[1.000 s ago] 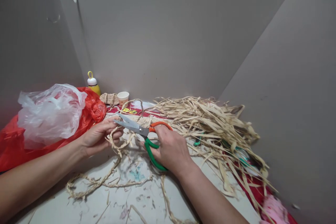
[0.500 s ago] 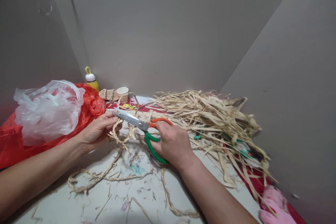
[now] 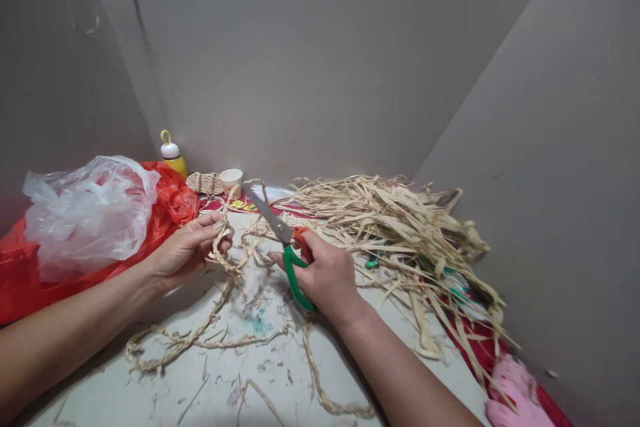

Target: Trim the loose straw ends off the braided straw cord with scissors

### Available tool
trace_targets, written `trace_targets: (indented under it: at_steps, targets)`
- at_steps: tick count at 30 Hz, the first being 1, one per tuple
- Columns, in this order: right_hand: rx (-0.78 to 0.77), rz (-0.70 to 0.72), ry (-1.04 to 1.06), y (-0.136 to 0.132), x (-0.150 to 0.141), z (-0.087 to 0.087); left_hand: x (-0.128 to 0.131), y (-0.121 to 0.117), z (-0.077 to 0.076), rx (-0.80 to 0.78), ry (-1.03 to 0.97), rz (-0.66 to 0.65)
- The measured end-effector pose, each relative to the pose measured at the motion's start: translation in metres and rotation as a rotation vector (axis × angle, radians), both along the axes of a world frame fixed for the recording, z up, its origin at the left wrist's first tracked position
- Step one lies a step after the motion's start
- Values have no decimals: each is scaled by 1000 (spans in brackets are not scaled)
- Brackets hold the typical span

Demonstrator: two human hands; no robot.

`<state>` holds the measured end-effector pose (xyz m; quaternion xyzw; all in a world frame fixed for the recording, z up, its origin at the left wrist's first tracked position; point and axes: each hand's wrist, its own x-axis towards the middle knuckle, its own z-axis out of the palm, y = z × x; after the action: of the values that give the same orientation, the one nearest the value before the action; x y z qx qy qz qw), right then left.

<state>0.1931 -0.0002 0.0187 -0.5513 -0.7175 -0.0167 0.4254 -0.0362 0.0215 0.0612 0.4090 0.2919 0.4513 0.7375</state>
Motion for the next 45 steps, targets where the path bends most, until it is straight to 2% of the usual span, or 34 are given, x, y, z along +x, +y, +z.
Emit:
trace_targets:
  at_steps: [6,10,12,15,21,28,32,39,41,45]
  targets:
    - [-246,187,664,-16,-19,26,2,-7,-7,79,105,-153]
    - [-368,381,866,-26,-36,31,11,-23,-10,121,214,-209]
    - [-405,404,890,-29,-41,32,16,-30,-11,104,208,-220]
    - [-418,355,867,-30,-42,33,19,-37,-12,72,200,-245]
    - [-285,324,936,-30,-37,41,18,-40,-9,81,205,-293]
    - [-229,315,972,-33,-34,52,22,-47,-1,144,173,-294]
    - [-189,351,1019,-34,-34,54,24,-50,4,197,236,-302]
    - [-160,427,1076,-33,-39,61,21,-54,31,363,325,-329]
    - [-152,439,1102,-30,-39,70,19,-50,41,373,325,-326]
    - [-150,464,1144,-23,-36,96,15,-40,61,274,340,-369]
